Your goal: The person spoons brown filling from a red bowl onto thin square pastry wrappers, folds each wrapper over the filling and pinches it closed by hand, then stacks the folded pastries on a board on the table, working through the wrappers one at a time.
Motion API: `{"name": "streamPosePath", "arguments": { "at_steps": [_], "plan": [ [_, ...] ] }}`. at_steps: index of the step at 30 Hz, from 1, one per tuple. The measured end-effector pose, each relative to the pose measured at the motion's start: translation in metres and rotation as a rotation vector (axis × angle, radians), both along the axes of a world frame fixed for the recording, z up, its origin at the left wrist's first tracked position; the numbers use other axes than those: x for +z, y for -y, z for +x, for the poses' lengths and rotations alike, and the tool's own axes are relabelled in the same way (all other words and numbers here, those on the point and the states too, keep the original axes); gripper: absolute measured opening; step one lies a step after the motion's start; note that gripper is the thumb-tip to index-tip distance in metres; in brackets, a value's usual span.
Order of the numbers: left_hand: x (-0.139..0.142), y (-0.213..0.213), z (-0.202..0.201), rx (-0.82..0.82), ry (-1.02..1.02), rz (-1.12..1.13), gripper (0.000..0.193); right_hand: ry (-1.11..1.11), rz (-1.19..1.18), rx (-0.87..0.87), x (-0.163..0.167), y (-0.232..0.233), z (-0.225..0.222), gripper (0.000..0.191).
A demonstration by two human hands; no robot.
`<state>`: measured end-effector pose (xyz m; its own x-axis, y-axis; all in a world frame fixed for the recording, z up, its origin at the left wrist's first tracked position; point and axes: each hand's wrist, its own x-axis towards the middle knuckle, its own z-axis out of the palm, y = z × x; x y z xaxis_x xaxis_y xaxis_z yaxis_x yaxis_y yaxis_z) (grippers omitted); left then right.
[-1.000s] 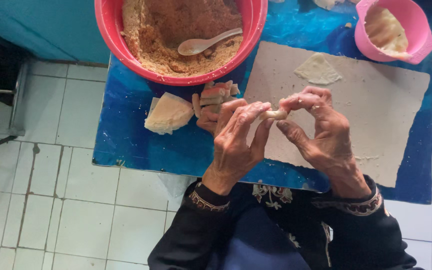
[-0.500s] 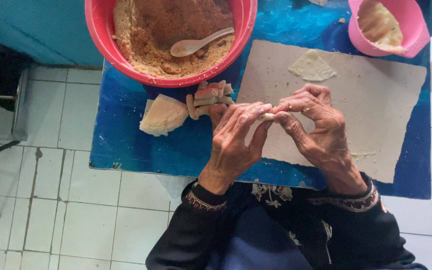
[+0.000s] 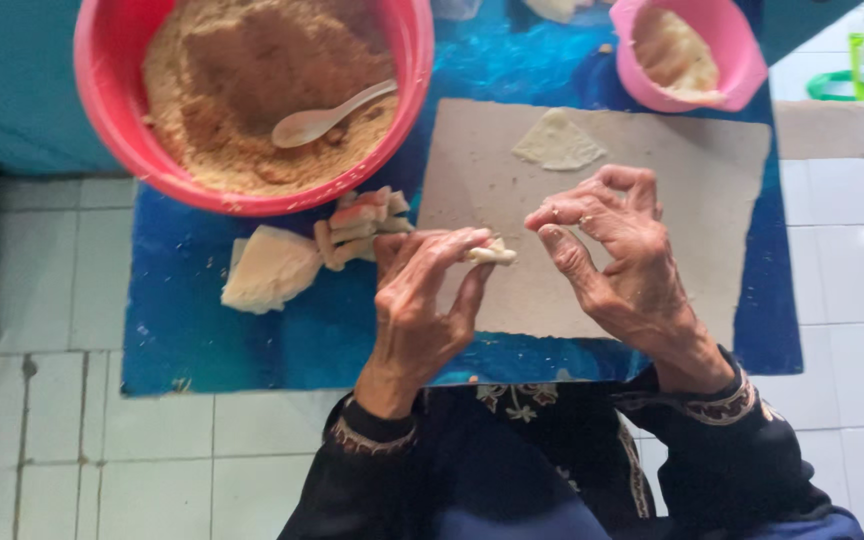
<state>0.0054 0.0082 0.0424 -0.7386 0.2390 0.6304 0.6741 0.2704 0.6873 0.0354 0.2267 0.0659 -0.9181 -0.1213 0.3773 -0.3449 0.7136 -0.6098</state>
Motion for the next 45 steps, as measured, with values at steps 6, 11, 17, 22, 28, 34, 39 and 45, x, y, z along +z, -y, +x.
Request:
{"name": "streamPosePath", "arguments": {
  "at_steps": [6, 11, 17, 22, 28, 34, 39, 45],
  "plan": [
    [0.001, -0.002, 0.0, 0.01, -0.023, -0.032, 0.042, -0.242, 0.758, -0.388, 0.013, -0.111, -0.022, 0.015],
    [-0.001, -0.003, 0.0, 0.024, -0.031, -0.05, 0.042, -0.235, 0.926, -0.286, 0.005, -0.147, -0.054, 0.021],
    [-0.003, -0.004, -0.001, 0.027, -0.026, -0.075, 0.042, -0.181, 0.824, -0.193, 0.003, -0.149, -0.074, 0.016],
    [-0.004, -0.004, -0.001, 0.02, -0.026, -0.081, 0.042, -0.136, 0.728, -0.193, -0.002, -0.15, -0.078, 0.01],
    [-0.006, -0.004, -0.001, 0.033, -0.003, -0.086, 0.042, -0.168, 0.562, -0.223, -0.001, -0.138, -0.076, 0.018],
    [-0.008, -0.004, -0.001, 0.041, 0.004, -0.072, 0.042, -0.25, 0.6, -0.25, -0.003, -0.124, -0.069, 0.009],
    [-0.007, -0.004, -0.001, 0.048, 0.021, -0.068, 0.041, -0.337, 0.602, -0.257, -0.009, -0.122, -0.075, 0.013],
    [-0.007, -0.004, -0.001, 0.052, 0.017, -0.055, 0.04, -0.302, 0.526, -0.28, -0.014, -0.118, -0.073, 0.02]
  ]
}}
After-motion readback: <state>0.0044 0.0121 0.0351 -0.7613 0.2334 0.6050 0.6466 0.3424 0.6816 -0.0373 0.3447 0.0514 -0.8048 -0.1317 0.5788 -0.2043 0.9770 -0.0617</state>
